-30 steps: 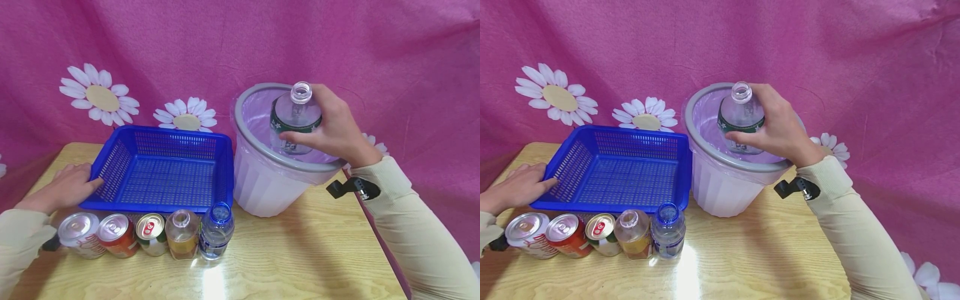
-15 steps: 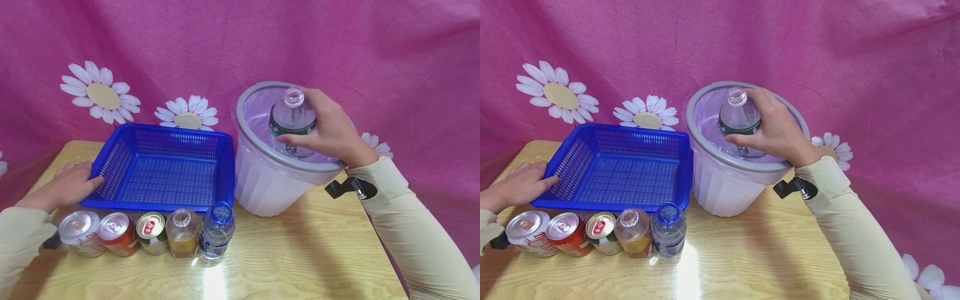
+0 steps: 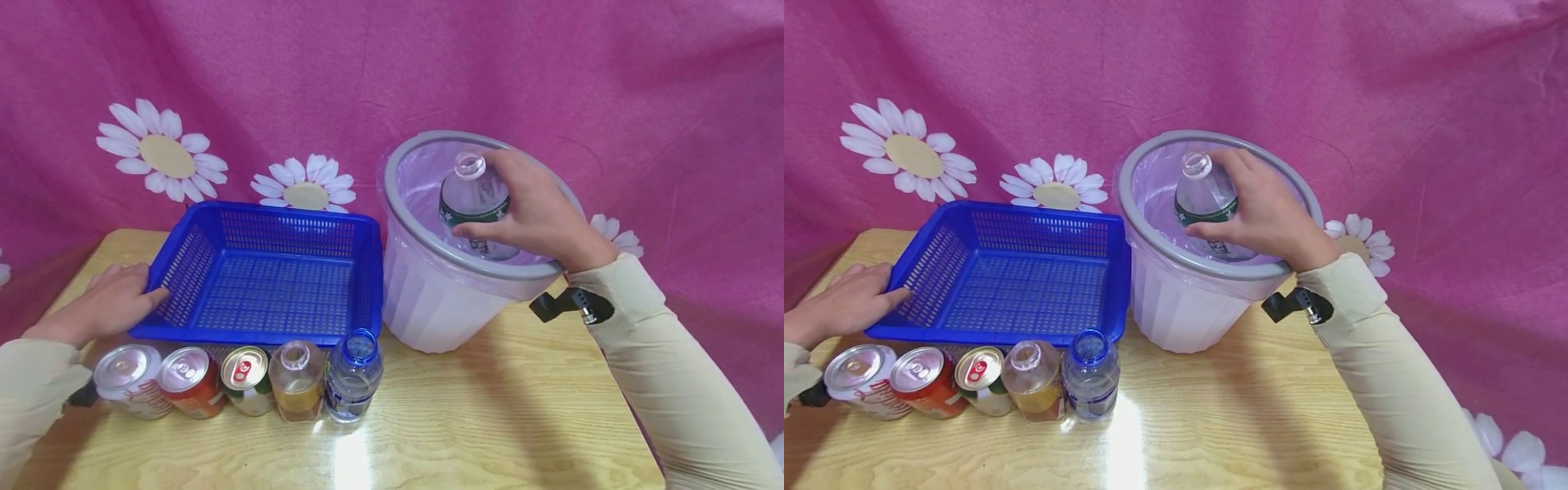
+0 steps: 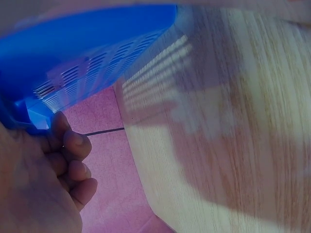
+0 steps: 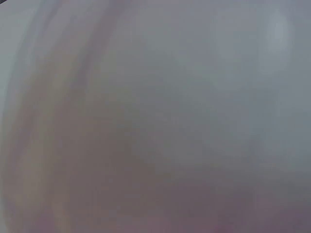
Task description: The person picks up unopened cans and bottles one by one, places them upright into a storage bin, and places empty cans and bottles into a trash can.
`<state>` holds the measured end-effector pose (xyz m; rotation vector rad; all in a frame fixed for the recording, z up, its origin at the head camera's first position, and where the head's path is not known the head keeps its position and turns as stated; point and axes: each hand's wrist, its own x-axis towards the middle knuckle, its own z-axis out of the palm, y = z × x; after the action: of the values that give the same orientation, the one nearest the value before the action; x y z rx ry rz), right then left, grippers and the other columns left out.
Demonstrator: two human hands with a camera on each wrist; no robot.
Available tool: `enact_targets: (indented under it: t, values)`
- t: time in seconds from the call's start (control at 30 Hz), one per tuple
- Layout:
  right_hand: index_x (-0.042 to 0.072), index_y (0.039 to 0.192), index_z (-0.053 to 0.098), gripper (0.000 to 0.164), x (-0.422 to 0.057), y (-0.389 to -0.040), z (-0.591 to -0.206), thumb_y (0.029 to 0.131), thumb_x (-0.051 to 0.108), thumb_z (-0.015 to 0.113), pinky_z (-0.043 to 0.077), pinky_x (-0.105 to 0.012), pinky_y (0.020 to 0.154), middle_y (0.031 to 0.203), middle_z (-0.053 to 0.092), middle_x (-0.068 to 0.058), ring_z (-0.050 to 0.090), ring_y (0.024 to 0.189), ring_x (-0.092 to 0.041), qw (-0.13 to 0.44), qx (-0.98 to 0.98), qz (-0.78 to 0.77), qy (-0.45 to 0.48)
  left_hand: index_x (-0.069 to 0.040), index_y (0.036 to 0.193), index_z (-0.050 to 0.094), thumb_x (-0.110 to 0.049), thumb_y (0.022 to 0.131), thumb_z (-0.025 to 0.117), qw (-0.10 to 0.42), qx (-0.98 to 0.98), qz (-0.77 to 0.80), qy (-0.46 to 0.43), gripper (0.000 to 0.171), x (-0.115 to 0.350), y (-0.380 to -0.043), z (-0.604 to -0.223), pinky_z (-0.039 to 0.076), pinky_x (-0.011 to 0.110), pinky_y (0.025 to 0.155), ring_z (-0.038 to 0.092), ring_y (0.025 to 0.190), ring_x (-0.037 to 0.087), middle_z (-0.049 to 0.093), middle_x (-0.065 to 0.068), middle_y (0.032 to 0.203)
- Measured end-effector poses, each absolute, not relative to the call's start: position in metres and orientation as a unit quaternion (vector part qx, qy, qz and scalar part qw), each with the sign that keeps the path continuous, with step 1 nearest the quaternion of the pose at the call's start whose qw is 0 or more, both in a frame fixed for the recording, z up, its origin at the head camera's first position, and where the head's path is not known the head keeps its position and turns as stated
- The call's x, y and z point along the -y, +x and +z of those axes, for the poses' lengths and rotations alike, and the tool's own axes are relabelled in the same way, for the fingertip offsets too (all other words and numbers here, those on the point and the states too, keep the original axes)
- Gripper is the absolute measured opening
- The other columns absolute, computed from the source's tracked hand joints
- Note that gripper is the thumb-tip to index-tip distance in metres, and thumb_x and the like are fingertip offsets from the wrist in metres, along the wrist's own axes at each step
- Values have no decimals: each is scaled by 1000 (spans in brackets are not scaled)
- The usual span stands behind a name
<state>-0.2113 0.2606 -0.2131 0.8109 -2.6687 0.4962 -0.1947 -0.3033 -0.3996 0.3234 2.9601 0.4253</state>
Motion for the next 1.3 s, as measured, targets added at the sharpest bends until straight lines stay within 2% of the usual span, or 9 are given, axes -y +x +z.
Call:
enact_targets:
  t: [0.23,0.53,0.63,0.73,0.83,0.97,1.1,1.3]
  values:
    - [11,148,48,92,-260,-214,-214,73,36,93,39,-51,116,138,61,-11,54,133,-31,89,952,136,258,17,124,50,-32,106,44,73,-981,146,101,53,305,-194,-403,35,49,79,49,97,42,62,27,106]
    - [9,148,45,93,-262,-214,-215,73,36,94,38,-54,116,140,57,-15,53,134,-34,83,955,145,245,14,116,52,-31,105,45,66,-982,143,108,47,304,-193,-402,35,46,77,50,94,40,61,23,99]
    - [7,151,41,100,-263,-213,-215,73,41,94,37,-56,118,146,54,-19,50,139,-37,79,954,159,242,14,115,53,-31,105,45,65,-982,142,108,46,303,-192,-400,34,45,76,50,93,40,61,22,98]
    - [6,153,38,102,-263,-212,-214,76,49,90,36,-58,119,152,51,-20,47,143,-38,76,953,167,240,15,115,53,-30,105,45,66,-982,142,107,47,302,-191,-399,34,45,76,50,92,39,61,23,98]
    - [5,152,39,95,-263,-212,-214,83,52,83,35,-58,119,153,50,-19,47,143,-38,80,952,172,240,15,116,52,-29,105,45,65,-982,142,107,47,301,-191,-399,34,45,76,50,92,40,61,24,98]
    - [5,150,43,82,-262,-211,-214,89,46,79,35,-57,119,152,51,-19,48,142,-37,99,947,183,246,14,114,52,-29,105,46,62,-982,140,109,45,301,-191,-399,35,46,76,51,92,40,61,23,96]
    - [3,146,47,73,-262,-212,-214,91,38,79,36,-56,119,149,54,-19,50,140,-37,123,941,183,257,14,115,53,-29,105,45,63,-982,140,109,45,302,-191,-399,35,47,76,51,93,41,61,24,98]
    - [3,142,54,64,-264,-212,-216,92,36,77,40,-55,114,142,59,-18,54,136,-36,164,931,186,269,14,117,53,-31,105,45,67,-981,147,107,47,302,-193,-401,35,49,78,50,95,41,61,24,101]
